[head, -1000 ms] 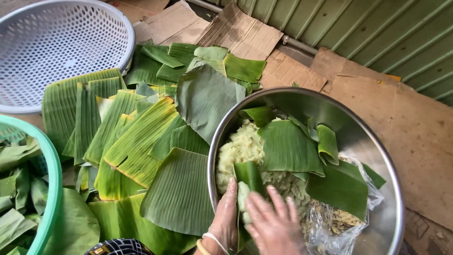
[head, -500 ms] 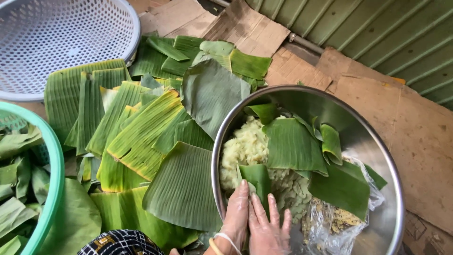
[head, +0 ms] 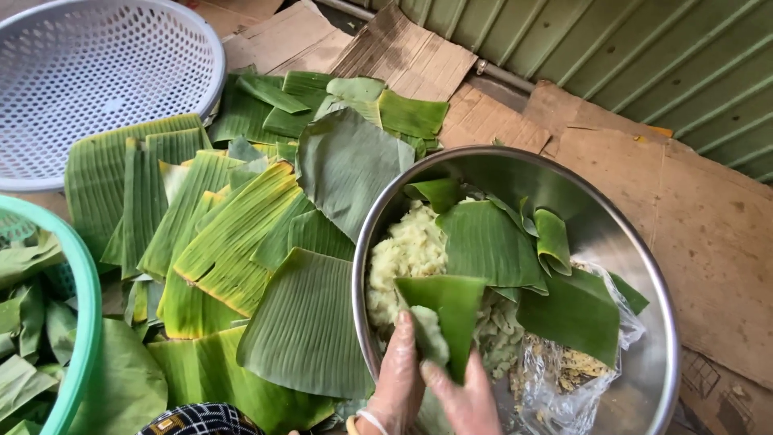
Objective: The person is portioning a green food paste and placing it onto banana leaves to prepare for wrapping cakes.
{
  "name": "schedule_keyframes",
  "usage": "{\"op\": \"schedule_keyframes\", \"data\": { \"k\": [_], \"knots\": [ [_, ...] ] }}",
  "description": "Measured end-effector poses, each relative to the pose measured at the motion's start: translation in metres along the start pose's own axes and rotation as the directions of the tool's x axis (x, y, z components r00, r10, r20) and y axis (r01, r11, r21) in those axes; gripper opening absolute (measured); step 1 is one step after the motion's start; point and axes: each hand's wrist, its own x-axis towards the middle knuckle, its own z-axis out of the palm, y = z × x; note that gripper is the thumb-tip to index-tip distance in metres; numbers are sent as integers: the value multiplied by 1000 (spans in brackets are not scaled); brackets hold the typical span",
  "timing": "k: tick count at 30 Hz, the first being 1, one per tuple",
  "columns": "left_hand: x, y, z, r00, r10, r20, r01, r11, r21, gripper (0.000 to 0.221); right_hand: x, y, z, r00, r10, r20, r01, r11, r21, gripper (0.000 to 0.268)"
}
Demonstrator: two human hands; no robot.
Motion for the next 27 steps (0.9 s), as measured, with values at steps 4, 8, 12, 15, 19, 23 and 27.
{"op": "schedule_keyframes", "data": {
  "k": [4,8,12,15,19,23,27],
  "knots": [
    [5,6,2,994,-26,106,27,1000,-1,78,2,-36,-21,934,346,92,-312,912,-266,71],
    [20,-22,-12,980,163,112,-173,981,90,41,13,-12,-21,941,100,324,-66,991,-113,59],
    [28,-33,-18,962,202,-184,-160,962,219,47,26,52,32,995,78,-67,-101,857,-505,62],
    [30,-25,-30,982,53,-183,-38,996,87,24,39,58,22,994,-78,72,104,864,-493,65],
    [15,7,-10,978,-161,135,187,959,-215,54,24,10,-10,947,-31,321,116,961,-250,62],
    [11,10,0,986,-130,-105,123,990,-76,60,34,83,36,969,-245,34,201,704,-681,65],
    [20,-18,-17,976,-70,-204,20,971,-237,57,33,62,21,988,140,59,-71,770,-634,66]
  ]
}}
